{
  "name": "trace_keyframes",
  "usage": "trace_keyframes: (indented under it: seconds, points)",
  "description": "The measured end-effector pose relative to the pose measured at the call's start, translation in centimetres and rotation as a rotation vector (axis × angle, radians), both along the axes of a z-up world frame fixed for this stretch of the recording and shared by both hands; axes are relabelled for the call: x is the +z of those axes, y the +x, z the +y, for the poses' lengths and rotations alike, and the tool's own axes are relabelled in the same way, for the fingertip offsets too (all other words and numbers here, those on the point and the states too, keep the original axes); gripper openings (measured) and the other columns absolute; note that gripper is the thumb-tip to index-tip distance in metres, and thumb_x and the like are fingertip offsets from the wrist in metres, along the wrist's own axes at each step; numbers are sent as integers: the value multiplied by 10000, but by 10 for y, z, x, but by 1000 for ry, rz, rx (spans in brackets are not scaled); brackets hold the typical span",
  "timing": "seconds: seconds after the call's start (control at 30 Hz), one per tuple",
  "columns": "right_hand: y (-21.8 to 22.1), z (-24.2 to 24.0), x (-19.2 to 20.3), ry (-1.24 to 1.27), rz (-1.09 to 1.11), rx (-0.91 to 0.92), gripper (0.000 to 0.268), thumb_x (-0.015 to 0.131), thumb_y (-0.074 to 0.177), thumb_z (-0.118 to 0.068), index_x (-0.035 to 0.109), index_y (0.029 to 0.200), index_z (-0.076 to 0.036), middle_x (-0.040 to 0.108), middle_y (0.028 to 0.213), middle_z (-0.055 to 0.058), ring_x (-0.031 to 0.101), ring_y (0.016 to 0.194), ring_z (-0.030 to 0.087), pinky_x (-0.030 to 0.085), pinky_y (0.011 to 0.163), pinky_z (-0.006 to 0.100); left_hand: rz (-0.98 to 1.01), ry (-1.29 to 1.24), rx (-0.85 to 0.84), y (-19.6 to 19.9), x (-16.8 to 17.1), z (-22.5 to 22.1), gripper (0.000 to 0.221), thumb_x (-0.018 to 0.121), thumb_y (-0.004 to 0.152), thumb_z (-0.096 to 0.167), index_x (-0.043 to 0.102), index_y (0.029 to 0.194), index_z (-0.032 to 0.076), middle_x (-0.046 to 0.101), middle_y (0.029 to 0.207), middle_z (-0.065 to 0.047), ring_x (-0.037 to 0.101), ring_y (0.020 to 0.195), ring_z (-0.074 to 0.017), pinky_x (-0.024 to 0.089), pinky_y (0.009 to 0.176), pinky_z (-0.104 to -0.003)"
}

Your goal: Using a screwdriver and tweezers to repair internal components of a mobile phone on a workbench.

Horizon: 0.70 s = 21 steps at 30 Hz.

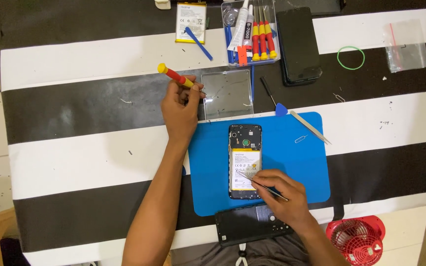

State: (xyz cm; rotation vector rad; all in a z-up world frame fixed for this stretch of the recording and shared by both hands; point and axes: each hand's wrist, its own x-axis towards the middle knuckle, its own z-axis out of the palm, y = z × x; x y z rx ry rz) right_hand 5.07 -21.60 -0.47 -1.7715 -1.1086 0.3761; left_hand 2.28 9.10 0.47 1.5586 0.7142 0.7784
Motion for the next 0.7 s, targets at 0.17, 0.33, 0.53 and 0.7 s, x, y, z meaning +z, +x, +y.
trace_keyframes:
  seconds: [0.17, 0.33, 0.53, 0.7]
  points:
    - [2, 3, 4, 1, 34, -2, 275, 777, 903, -77, 721, 1171, -59, 767, 1170, 137, 740, 1115, 214, 692, 926, 327, -10, -3, -5, -1, 0, 0, 180, 577, 1023, 174, 609, 1170, 75, 736, 1022, -77, 729, 869, -145, 614, 841, -266]
    - [2, 1, 1, 2, 37, -13, 253, 775, 905, -85, 726, 1153, -61, 774, 1153, 134, 746, 1101, 211, 694, 905, 323, -3, 2, -8, 0, -1, 0, 179, 575, 1024, 172, 607, 1172, 76, 738, 1024, -79, 731, 872, -146, 616, 849, -270]
    - [2, 0, -1, -7, 46, -6, 269, 776, 908, -97, 720, 1170, -70, 773, 1170, 130, 738, 1126, 209, 693, 906, 331, -7, 11, -3, 0, -3, 0, 186, 580, 1024, 180, 611, 1174, 74, 736, 1019, -77, 728, 869, -147, 620, 838, -269]
    - [1, 1, 0, 1, 28, -17, 257, 778, 904, -83, 725, 1155, -60, 775, 1149, 138, 748, 1096, 211, 697, 893, 321, -16, 0, -8, 0, -3, 0, 176, 577, 1024, 168, 604, 1168, 69, 738, 1022, -82, 728, 858, -146, 614, 832, -265]
